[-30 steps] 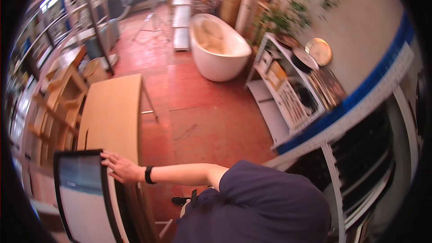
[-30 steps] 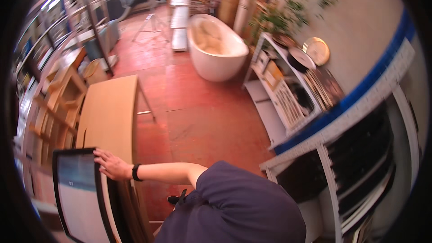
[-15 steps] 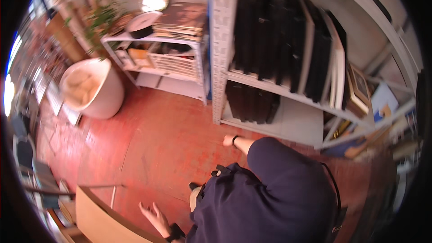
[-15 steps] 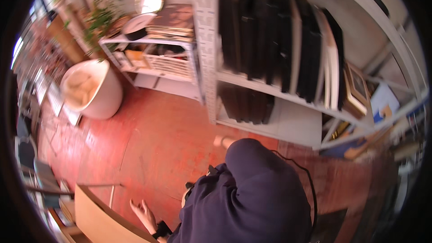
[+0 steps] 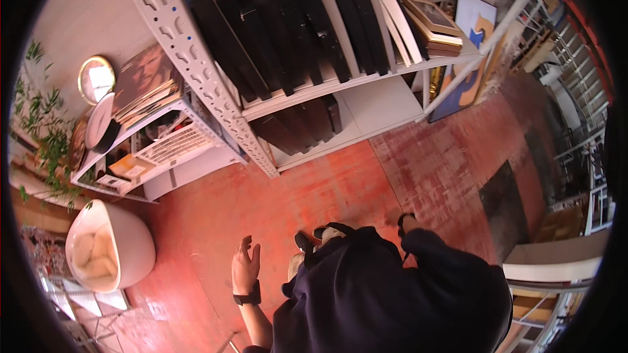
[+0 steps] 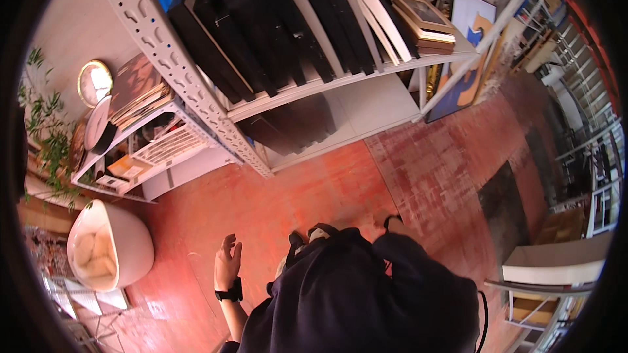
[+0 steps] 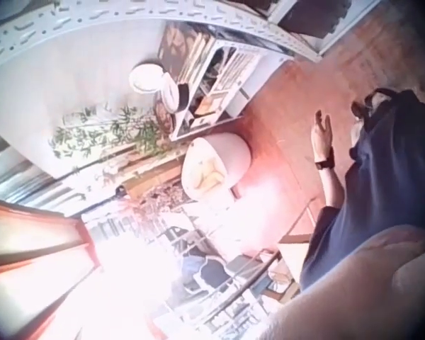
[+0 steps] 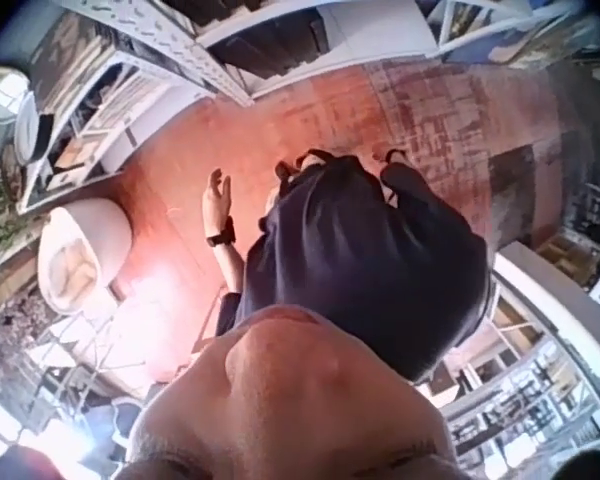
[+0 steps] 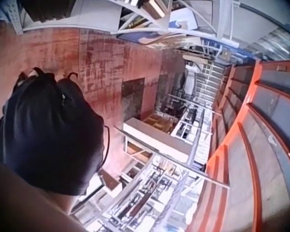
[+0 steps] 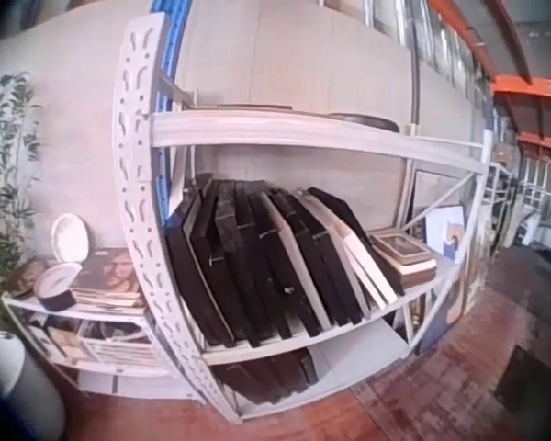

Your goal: Organizing and stacking framed art pieces from a shelf onto a table.

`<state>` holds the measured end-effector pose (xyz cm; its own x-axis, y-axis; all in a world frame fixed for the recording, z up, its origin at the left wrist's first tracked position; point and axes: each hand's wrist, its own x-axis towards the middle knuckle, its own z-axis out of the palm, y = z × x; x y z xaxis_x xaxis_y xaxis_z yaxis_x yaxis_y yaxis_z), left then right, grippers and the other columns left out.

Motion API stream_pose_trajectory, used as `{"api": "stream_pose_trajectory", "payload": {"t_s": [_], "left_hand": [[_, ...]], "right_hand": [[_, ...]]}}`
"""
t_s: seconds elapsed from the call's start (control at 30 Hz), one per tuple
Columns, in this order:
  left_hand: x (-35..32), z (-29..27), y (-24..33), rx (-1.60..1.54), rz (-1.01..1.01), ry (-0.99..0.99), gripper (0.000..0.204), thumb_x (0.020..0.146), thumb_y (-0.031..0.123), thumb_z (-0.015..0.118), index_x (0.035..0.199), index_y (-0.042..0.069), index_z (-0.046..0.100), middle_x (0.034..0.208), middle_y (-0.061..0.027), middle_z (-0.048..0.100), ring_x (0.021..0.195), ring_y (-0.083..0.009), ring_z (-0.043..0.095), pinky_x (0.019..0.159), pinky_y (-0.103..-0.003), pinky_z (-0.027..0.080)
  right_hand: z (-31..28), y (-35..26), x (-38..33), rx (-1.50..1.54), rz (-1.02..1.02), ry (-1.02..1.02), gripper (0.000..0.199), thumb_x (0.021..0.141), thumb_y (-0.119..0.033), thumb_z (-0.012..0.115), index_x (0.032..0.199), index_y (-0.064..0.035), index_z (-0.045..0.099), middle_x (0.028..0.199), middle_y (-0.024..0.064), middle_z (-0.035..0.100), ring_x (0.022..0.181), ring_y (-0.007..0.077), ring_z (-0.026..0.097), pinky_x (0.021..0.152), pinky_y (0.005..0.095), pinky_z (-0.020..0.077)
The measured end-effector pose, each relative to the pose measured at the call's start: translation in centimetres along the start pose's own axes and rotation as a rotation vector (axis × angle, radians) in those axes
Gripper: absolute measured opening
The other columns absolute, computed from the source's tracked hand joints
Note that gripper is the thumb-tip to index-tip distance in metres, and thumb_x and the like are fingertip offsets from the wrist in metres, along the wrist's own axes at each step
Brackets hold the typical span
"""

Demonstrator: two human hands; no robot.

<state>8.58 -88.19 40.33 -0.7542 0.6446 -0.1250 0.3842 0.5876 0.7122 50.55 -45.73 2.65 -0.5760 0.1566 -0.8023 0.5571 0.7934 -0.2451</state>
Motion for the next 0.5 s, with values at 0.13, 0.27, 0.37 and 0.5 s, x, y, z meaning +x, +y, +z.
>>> {"api": "stream_pose_trajectory", "payload": {"t_s": [0.13,0.27,0.37,0.5], "left_hand": [[4.7,2.4,-1.0,0.065,0.107,-0.243,0.031,0.088,0.019,0.057,0.111,-0.003,0.055,0.105,-0.0213,0.063,0.094,-0.0333,0.063,0.079,-0.04,0.05],[8.3,6.1,-1.5,-0.042,0.137,-0.463,0.031,0.088,0.019,0.057,0.111,-0.002,0.056,0.103,-0.0204,0.063,0.093,-0.0302,0.064,0.079,-0.037,0.05],[10.9,10.4,-0.5,-0.179,0.149,-0.606,0.032,0.089,0.021,0.058,0.111,-0.002,0.056,0.102,-0.0177,0.064,0.092,-0.0261,0.064,0.079,-0.035,0.05],[14.5,16.1,2.7,-0.196,0.189,-0.724,0.029,0.09,0.016,0.056,0.113,-0.002,0.055,0.098,-0.0133,0.065,0.092,-0.02,0.063,0.078,-0.03,0.05]], "right_hand": [[5.5,-9.6,-13.4,1.374,0.665,-0.08,0.035,0.091,-0.03,0.044,0.112,-0.0064,0.059,0.103,0.0147,0.066,0.086,0.0243,0.066,0.068,0.0416,0.0502],[13.5,-11.0,-20.2,1.993,0.732,0.074,0.037,0.094,-0.032,0.038,0.119,-0.0099,0.051,0.12,0.0134,0.059,0.103,0.026,0.06,0.081,0.0419,0.0489],[16.5,-14.2,-22.8,1.872,0.765,0.259,0.038,0.095,-0.033,0.033,0.118,-0.0091,0.052,0.118,0.0139,0.06,0.104,0.0259,0.06,0.089,0.0435,0.0466],[17.4,-17.5,-22.5,2.085,0.756,0.345,0.031,0.096,-0.026,0.039,0.116,-0.0079,0.053,0.112,0.0136,0.063,0.098,0.0237,0.063,0.083,0.0409,0.0507]]}}
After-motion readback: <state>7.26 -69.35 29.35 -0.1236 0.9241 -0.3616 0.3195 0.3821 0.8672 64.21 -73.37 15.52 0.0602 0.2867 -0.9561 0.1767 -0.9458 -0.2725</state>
